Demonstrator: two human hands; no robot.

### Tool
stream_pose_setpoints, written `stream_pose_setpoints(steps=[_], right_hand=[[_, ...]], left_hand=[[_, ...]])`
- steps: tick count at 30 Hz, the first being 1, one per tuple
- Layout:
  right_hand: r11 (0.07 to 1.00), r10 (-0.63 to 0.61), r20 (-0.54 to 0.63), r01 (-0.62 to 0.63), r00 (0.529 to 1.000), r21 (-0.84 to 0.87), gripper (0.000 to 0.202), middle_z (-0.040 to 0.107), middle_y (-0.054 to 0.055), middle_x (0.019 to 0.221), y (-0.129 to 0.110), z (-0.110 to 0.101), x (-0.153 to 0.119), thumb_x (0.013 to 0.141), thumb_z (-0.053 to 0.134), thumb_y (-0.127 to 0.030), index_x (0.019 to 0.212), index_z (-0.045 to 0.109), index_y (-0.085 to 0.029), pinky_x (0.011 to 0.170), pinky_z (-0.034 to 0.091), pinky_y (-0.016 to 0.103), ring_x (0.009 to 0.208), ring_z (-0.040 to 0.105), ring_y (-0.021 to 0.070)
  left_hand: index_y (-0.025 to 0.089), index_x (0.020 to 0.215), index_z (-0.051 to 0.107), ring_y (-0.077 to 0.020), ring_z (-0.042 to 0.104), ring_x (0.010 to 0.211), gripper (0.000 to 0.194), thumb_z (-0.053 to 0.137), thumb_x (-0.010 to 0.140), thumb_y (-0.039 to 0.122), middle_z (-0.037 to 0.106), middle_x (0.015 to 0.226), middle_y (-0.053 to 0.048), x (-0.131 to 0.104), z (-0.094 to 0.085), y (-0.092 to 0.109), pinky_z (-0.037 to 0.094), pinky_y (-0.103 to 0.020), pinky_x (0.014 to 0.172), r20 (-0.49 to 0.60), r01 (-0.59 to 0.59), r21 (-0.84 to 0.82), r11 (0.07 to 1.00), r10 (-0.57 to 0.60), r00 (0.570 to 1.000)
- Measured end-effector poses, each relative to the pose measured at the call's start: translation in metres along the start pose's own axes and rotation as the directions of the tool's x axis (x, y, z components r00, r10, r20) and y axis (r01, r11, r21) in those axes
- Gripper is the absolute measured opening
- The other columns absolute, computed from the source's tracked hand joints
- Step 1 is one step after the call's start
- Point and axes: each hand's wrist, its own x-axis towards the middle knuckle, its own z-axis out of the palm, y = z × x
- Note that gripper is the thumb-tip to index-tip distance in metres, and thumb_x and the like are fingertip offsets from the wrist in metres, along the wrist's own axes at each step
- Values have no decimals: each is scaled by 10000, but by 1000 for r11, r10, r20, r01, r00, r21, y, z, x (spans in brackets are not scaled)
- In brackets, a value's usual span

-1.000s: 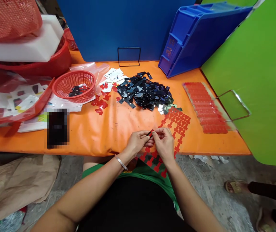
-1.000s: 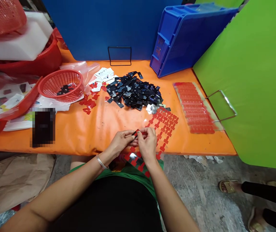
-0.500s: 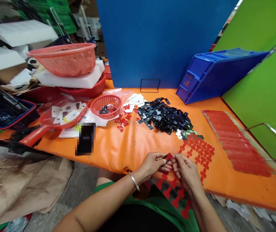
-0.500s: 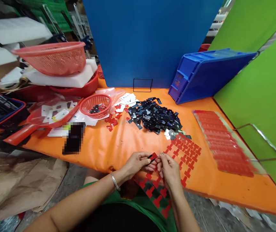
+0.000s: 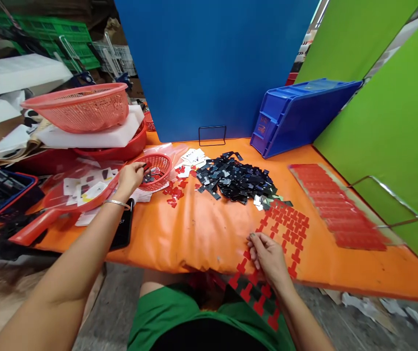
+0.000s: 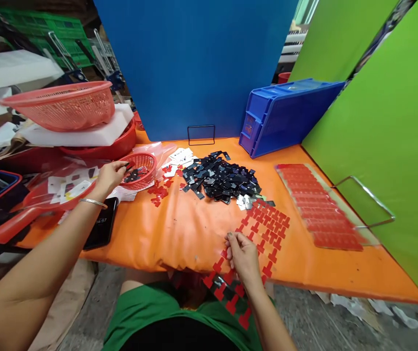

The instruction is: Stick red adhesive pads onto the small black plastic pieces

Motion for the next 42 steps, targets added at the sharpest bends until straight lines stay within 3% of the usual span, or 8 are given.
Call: stream_pose_setpoints(steps=[4,9,12,16,27,34,36,42], right_hand=[[1000,-4,8,5,1000,-31,447,504,-52,434,0,-1,-1,730,593,-612,723,565,-166,273,248,155,265,337,40],[999,-22,-1,22,1000,-48,434,503,-49,428,0,1,-1,737,596,-607,708,558,-175,274,248,164,263,336,46],[999,-18,-12,17,1000,-45,432,520,-44,445,0,1,-2,732,602,-610,715,564,-180,271,254,173,266,342,53],[998,-29,-8,29,1000,-54,429,499,-53,428,1,0,-1,752,584,-609,716,571,-182,277,259,179,266,346,59],[996,-67,-10,66,998,-61,422,516,-51,426,3,0,-1,760,576,-605,708,575,-187,281,246,194,258,344,66],[995,-78,-8,78,997,-70,405,498,-57,409,2,0,-1,772,563,-590,699,561,-192,289,257,194,263,353,73],[994,-79,-7,78,997,-80,391,478,-63,396,1,0,-2,774,558,-577,674,544,-199,292,260,197,270,353,79],[902,-306,114,326,945,-284,210,629,12,654,-9,11,-8,814,557,-380,760,626,-190,535,461,249,564,570,141]], left_hand=[[148,1012,668,-256,600,1014,276,541,777,216,680,1045,-103,-4,7,9,411,-374,947,-2,-139,261,955,144,990],[151,861,683,-223,569,926,196,508,805,218,671,917,-83,-27,67,52,408,-346,902,202,-450,219,866,410,889],[149,916,693,-237,542,936,229,509,780,163,631,910,-100,-34,107,68,419,-346,851,401,-530,220,819,420,814],[181,1136,631,-260,489,1008,425,484,749,81,550,1015,-113,-28,137,71,406,-356,825,455,-545,239,803,403,794],[186,984,627,-252,423,1015,227,585,776,267,494,1052,-102,-5,143,65,365,-334,851,595,-651,275,707,407,693],[154,829,633,-219,479,924,315,357,920,274,571,915,-102,-30,125,71,367,-346,867,514,-698,214,683,529,675],[154,843,632,-207,489,900,320,353,931,284,581,897,-96,-53,116,71,379,-335,850,520,-752,111,649,607,601],[205,939,632,-187,502,963,210,425,922,238,585,1001,-83,-131,86,62,405,-324,850,575,-880,-217,423,784,234]])
